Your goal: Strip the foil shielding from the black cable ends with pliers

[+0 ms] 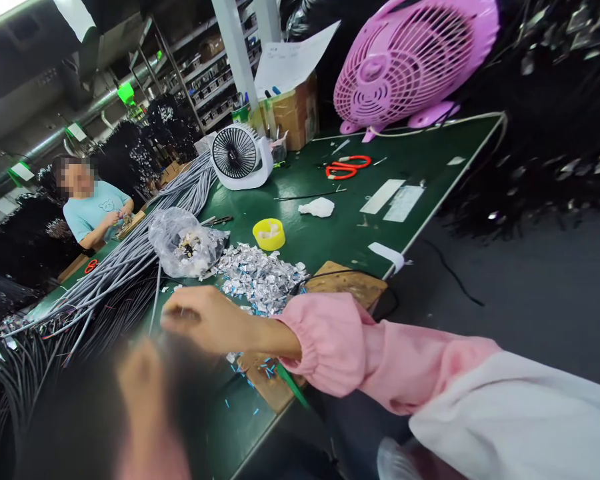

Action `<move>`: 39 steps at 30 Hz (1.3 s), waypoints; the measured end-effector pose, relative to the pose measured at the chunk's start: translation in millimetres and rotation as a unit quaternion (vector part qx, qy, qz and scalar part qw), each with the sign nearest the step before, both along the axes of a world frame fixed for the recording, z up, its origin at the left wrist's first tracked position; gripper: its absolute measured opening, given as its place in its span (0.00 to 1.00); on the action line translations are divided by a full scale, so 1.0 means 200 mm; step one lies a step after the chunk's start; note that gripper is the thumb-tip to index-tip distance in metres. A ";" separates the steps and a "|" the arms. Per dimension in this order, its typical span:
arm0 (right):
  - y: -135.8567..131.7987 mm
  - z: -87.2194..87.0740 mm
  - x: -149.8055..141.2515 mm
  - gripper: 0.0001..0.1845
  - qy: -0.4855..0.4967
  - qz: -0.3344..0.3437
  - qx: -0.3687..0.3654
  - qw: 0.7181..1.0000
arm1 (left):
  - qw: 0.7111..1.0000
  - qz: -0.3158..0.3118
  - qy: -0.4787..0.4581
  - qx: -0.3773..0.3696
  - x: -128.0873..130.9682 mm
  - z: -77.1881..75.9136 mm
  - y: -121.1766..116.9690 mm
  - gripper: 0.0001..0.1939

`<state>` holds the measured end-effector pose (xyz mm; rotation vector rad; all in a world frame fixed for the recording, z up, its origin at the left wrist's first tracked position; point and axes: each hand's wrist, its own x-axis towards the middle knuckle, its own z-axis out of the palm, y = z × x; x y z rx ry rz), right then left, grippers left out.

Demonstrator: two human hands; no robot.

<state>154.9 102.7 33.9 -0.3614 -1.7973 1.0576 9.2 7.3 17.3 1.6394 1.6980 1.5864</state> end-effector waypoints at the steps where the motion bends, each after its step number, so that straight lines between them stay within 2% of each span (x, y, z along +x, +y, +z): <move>1: -0.02 -0.02 -0.01 0.04 -0.016 0.014 0.061 0.998 | 1.000 0.004 0.012 -0.004 0.00 0.01 0.00 0.16; 3: -0.04 -0.04 -0.02 0.01 -0.026 0.026 0.130 0.991 | 0.999 0.005 0.031 -0.013 0.01 0.01 0.00 0.19; 8: -0.04 -0.07 -0.02 0.05 -0.070 -0.003 0.185 0.980 | 0.999 0.008 0.015 -0.032 0.01 -0.03 0.00 0.24; 13: -0.03 -0.08 -0.02 0.05 -0.178 -0.023 0.294 0.939 | 0.999 0.003 0.018 -0.048 0.00 -0.04 0.00 0.26; 16: -0.04 -0.07 -0.02 0.04 -0.158 0.020 0.278 0.947 | 0.997 -0.025 0.046 -0.063 -0.02 -0.02 -0.02 0.25; 18: -0.06 -0.06 -0.02 0.07 -0.108 0.083 0.205 0.969 | 0.995 -0.044 0.060 -0.066 -0.03 -0.01 -0.02 0.25; 20: -0.08 -0.06 -0.04 0.10 -0.062 0.158 0.068 0.983 | 0.995 -0.055 0.066 -0.059 -0.04 0.00 -0.02 0.24; 21: -0.09 -0.07 -0.05 0.11 -0.048 0.191 -0.023 0.980 | 0.994 -0.059 0.067 -0.055 -0.04 0.00 -0.02 0.24; 23: -0.11 -0.07 -0.07 0.12 -0.039 0.225 -0.207 0.951 | 0.995 -0.061 0.060 -0.046 -0.03 0.00 -0.02 0.23; 24: -0.10 -0.07 -0.08 0.13 -0.037 0.230 -0.280 0.931 | 0.996 -0.059 0.053 -0.039 -0.02 0.00 -0.01 0.21; 26: -0.08 -0.05 -0.08 0.13 -0.014 0.210 -0.374 0.903 | 0.998 -0.046 0.041 -0.017 -0.01 0.00 -0.02 0.17; 29: 0.00 0.00 -0.05 0.15 0.069 0.110 -0.426 0.895 | 0.999 -0.012 0.028 0.018 0.00 0.00 -0.02 0.14; 31: 0.04 0.02 -0.03 0.18 0.128 -0.003 -0.383 0.915 | 0.999 0.011 0.025 0.027 0.01 0.00 -0.01 0.15; 32: 0.04 0.02 -0.02 0.19 0.116 -0.029 -0.337 0.934 | 0.999 0.019 0.027 0.027 0.02 0.00 -0.01 0.15; 34: 0.02 0.01 -0.02 0.22 0.030 -0.021 -0.195 0.980 | 0.999 0.032 0.032 0.027 0.03 0.00 0.00 0.15; 35: 0.00 0.00 -0.02 0.20 -0.004 -0.019 -0.124 0.992 | 0.998 0.038 0.034 0.026 0.04 0.00 0.00 0.15; 37: -0.04 -0.03 -0.03 0.11 -0.033 -0.015 -0.023 0.999 | 0.998 0.045 0.035 0.025 0.04 -0.01 0.01 0.14; 39: -0.06 -0.05 -0.04 0.04 -0.028 -0.016 0.015 0.999 | 0.998 0.044 0.038 0.021 0.04 -0.01 0.00 0.14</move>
